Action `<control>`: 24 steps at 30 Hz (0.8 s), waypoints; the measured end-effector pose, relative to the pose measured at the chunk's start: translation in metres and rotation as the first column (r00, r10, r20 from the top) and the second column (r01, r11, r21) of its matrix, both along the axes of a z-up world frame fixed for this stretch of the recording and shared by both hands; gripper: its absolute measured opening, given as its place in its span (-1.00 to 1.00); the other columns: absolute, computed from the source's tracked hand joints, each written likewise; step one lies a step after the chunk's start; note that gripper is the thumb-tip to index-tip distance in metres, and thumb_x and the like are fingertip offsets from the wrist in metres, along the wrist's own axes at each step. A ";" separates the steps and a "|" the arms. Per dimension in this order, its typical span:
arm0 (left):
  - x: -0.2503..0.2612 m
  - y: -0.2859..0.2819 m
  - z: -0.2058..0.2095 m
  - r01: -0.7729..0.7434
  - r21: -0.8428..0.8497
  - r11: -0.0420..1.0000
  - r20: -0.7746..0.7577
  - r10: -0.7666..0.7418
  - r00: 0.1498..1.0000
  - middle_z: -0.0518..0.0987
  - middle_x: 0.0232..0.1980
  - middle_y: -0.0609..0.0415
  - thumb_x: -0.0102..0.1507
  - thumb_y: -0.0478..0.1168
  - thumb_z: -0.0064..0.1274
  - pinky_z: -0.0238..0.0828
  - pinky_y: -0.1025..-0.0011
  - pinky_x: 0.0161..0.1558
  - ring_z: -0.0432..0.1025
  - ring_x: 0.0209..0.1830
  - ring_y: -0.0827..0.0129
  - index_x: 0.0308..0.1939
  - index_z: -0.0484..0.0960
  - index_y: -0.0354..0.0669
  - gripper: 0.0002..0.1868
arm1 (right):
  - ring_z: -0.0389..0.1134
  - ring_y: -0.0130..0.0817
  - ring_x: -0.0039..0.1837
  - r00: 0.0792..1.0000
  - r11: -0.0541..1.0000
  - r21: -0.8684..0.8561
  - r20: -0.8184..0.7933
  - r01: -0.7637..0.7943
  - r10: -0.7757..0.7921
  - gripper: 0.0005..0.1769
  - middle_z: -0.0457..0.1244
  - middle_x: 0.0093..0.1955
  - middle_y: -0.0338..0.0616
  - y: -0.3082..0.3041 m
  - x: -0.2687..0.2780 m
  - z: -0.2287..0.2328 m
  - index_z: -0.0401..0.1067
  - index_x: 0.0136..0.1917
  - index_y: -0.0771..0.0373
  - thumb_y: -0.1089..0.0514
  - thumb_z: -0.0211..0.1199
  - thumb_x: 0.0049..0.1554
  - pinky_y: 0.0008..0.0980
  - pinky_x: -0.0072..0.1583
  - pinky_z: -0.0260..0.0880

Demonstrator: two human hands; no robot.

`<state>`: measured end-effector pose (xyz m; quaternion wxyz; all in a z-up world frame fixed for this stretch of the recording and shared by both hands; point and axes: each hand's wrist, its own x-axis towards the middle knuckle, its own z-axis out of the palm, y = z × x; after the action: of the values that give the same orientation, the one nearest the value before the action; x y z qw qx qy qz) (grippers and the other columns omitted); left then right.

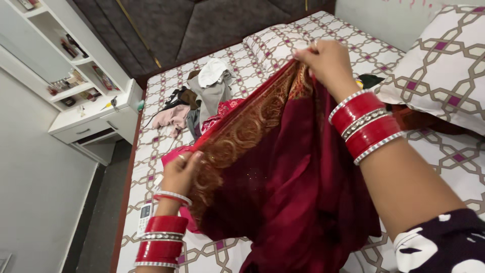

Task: The person folds a maroon fabric with gold embroidery on a bed. They repeatedly smooth, align, and fold the material into a compact bundle using both hands.

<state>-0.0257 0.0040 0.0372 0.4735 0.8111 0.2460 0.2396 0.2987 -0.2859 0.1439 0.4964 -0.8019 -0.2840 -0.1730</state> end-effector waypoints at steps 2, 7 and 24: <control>-0.003 -0.002 0.018 -0.061 0.192 0.980 0.031 0.056 0.998 0.57 -0.40 0.14 0.32 -0.05 0.18 0.30 0.43 -0.37 0.36 -0.47 0.48 -0.14 0.76 -0.19 -0.73 | 0.30 -0.44 -0.45 0.997 0.998 0.006 -0.043 0.058 -0.058 -0.60 0.30 -0.46 -0.16 0.000 0.007 -0.018 0.61 -0.16 0.24 -0.16 0.47 0.15 -0.38 -0.29 0.27; -0.002 -0.011 0.031 0.035 0.712 0.701 -0.003 -0.047 0.999 0.68 -0.26 -0.08 0.22 -0.08 0.27 0.46 0.28 -0.26 0.56 -0.33 0.13 -0.16 0.69 -0.15 -0.75 | 0.26 -0.47 -0.41 0.976 0.996 0.085 -0.218 0.025 -0.006 -0.62 0.33 -0.40 -0.17 -0.002 0.024 -0.019 0.60 -0.15 0.27 -0.11 0.44 0.20 -0.33 -0.28 0.25; 0.062 -0.044 0.024 0.228 0.521 0.822 -0.243 -0.113 0.963 0.68 -0.25 -0.17 0.25 -0.02 0.21 0.50 0.19 -0.19 0.59 -0.24 0.01 -0.04 0.70 -0.02 -0.73 | 0.23 -0.61 -0.26 0.420 0.517 0.105 -0.459 -0.849 0.783 -0.17 0.32 -0.26 -0.33 0.079 -0.116 -0.120 0.23 0.48 0.09 0.13 0.46 -0.01 -0.47 -0.21 0.29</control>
<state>0.0365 -0.0402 0.0609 0.2158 0.9507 0.1403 0.1729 0.1828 -0.2065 0.0234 0.5090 -0.6110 -0.5256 0.3022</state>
